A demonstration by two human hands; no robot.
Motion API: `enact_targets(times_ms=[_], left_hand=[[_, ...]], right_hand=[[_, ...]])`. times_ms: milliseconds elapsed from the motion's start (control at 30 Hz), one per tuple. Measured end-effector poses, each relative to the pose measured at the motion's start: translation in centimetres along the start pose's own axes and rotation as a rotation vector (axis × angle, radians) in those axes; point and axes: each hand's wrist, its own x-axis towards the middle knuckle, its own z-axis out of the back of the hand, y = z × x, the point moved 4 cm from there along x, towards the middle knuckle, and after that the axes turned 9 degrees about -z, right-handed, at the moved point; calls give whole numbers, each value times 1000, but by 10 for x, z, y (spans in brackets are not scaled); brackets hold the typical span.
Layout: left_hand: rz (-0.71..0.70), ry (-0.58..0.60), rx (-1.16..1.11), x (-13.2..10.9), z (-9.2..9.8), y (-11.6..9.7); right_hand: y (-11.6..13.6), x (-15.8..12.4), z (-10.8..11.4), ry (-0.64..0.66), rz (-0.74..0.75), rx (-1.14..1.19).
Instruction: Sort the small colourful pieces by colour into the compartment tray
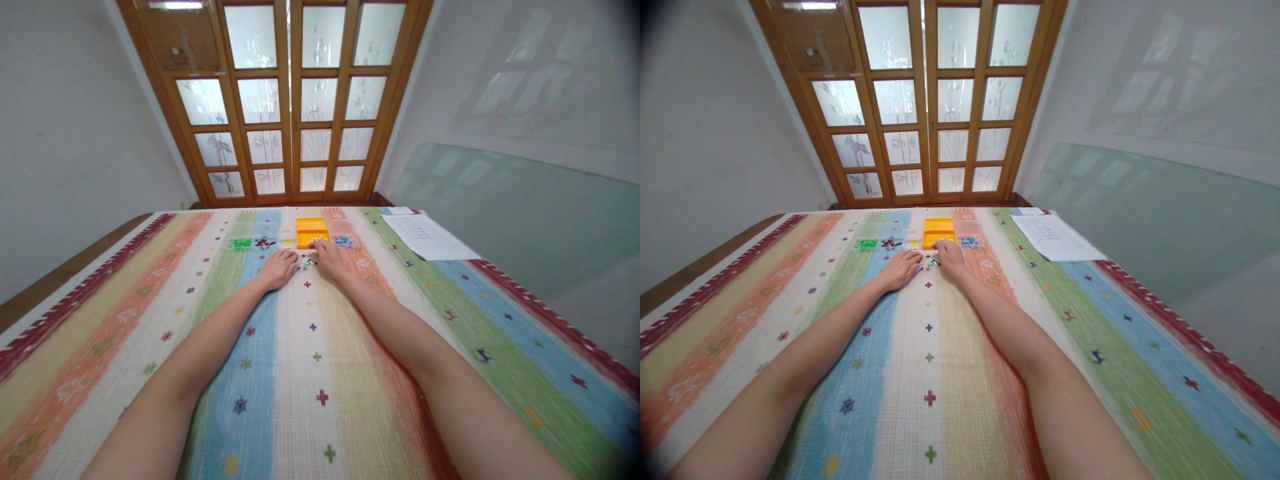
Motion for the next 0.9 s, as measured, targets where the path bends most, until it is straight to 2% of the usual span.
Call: enact_targets(times_ms=[333, 600, 767, 900], left_hand=[[1, 34, 2, -1, -10, 6], [-7, 2, 22, 0, -4, 4], [28, -82, 24, -1, -1, 12], [135, -218, 55, -8, 9, 36]], right_hand=[[-2, 0, -1, 4, -15, 12], [-3, 0, -2, -4, -26, 11], [-4, 0, -2, 9, -1, -2], [-3, 0, -2, 17, 2, -14]])
